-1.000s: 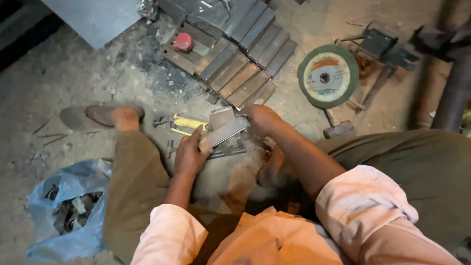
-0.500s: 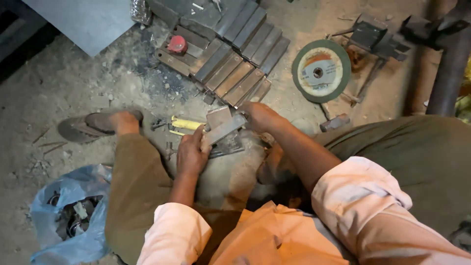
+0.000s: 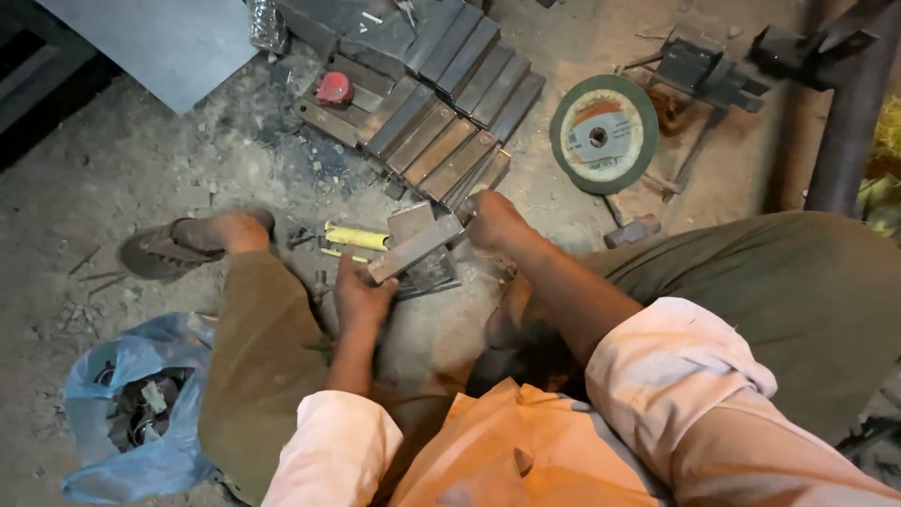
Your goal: The person sits on the floor and uses a metal file to smooth the edges of small rectangular metal pieces. They repeatedly pick up a piece, file its edges, and place it back on a stack of similar pieces.
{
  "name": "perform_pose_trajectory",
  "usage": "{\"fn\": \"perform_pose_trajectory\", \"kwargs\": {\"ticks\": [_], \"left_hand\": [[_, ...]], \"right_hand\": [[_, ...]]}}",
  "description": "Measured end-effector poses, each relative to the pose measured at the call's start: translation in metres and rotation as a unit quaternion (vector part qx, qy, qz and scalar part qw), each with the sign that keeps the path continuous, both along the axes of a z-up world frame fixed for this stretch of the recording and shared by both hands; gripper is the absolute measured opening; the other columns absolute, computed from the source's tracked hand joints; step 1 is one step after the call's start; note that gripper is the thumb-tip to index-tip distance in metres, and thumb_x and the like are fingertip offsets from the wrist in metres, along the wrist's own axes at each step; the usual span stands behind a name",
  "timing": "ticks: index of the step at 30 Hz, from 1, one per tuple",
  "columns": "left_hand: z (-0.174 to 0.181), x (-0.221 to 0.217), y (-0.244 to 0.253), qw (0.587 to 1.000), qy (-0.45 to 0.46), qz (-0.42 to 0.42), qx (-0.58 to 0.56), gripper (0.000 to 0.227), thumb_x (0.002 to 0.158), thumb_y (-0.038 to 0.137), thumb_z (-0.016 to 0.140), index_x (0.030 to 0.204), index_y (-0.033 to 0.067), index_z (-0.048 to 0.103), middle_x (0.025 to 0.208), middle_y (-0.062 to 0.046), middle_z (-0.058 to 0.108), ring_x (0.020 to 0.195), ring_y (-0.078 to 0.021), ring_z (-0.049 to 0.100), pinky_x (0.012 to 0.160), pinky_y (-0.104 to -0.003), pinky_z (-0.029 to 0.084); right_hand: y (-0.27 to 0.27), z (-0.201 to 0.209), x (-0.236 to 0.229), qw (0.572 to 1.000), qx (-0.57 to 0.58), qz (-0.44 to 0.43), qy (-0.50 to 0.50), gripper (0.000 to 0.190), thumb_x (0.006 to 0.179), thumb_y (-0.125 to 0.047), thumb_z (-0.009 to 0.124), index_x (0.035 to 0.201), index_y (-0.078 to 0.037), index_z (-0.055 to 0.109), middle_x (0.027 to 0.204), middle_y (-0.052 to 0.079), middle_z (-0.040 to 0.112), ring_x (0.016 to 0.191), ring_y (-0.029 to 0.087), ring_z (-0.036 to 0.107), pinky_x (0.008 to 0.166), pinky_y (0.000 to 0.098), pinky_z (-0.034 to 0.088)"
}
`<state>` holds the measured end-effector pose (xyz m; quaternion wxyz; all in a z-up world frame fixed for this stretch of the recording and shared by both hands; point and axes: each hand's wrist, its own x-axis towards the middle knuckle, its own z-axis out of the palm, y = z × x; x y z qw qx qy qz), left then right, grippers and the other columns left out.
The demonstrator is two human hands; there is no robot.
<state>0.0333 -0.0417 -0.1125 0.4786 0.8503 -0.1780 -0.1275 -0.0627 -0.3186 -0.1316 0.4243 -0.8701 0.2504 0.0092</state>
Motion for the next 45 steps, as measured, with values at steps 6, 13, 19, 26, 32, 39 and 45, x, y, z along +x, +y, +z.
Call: {"fn": "perform_pose_trajectory", "kwargs": {"ticks": [6,13,19,26,32,39,45], "left_hand": [[-0.002,-0.002,0.009,0.981,0.140,0.123,0.052,0.084,0.070,0.003,0.081,0.147,0.0051,0.048,0.108,-0.014,0.074,0.091,-0.0198,0.070,0.078,-0.030,0.054],[0.020,-0.006,0.009,0.975,0.170,0.139,-0.033,0.067,0.077,-0.001,0.072,0.142,0.0010,0.055,0.087,-0.008,0.069,0.069,-0.0133,0.060,0.060,-0.029,0.049],[0.021,-0.008,0.003,0.957,0.231,0.169,-0.042,0.066,0.076,-0.001,0.071,0.140,0.0022,0.054,0.097,-0.010,0.073,0.068,-0.0136,0.057,0.058,-0.028,0.047],[-0.003,-0.005,0.005,0.964,0.207,0.123,-0.115,0.069,0.079,0.001,0.069,0.144,-0.0025,0.048,0.107,-0.014,0.072,0.088,-0.0151,0.067,0.076,-0.027,0.053],[0.019,-0.004,-0.002,0.999,0.020,0.021,0.017,0.079,0.068,0.005,0.079,0.141,-0.0004,0.050,0.113,-0.019,0.073,0.098,-0.0268,0.070,0.084,-0.037,0.056],[0.071,-0.007,-0.023,0.965,-0.159,-0.147,0.151,0.081,0.064,0.006,0.082,0.141,0.0135,0.057,0.112,-0.017,0.072,0.105,-0.0412,0.064,0.091,-0.050,0.052],[0.067,0.004,-0.032,0.963,-0.145,-0.160,0.161,0.066,0.077,0.006,0.074,0.141,0.0161,0.058,0.108,-0.014,0.073,0.105,-0.0401,0.065,0.091,-0.052,0.052]], "right_hand": [[-0.005,-0.023,0.006,0.999,-0.006,-0.005,0.040,0.017,0.070,-0.012,0.073,0.084,-0.002,0.075,0.087,0.025,0.073,0.085,0.038,0.073,0.076,0.0444,0.057],[-0.008,-0.025,0.004,1.000,0.014,0.013,0.010,0.016,0.071,-0.014,0.073,0.083,-0.004,0.075,0.083,0.022,0.073,0.078,0.035,0.072,0.072,0.0429,0.057],[-0.013,-0.026,0.004,0.999,0.034,0.028,0.028,0.018,0.067,-0.013,0.074,0.082,-0.003,0.075,0.077,0.021,0.073,0.071,0.032,0.072,0.069,0.0418,0.057],[-0.012,-0.021,0.004,0.998,0.013,0.023,0.059,0.020,0.068,-0.014,0.075,0.084,-0.001,0.074,0.079,0.022,0.072,0.072,0.033,0.072,0.069,0.0421,0.057],[-0.009,0.021,0.000,0.997,-0.029,0.048,0.060,0.028,0.066,-0.016,0.080,0.090,-0.002,0.074,0.085,0.022,0.072,0.082,0.037,0.071,0.076,0.0436,0.057],[0.002,0.046,-0.007,0.993,-0.074,0.083,-0.039,0.049,0.071,-0.015,0.078,0.119,-0.008,0.068,0.109,0.019,0.069,0.105,0.040,0.066,0.088,0.0460,0.053],[-0.011,0.043,-0.001,0.979,-0.088,0.164,-0.087,0.049,0.070,-0.012,0.077,0.118,-0.011,0.068,0.107,0.017,0.069,0.102,0.038,0.067,0.086,0.0455,0.054]]}}
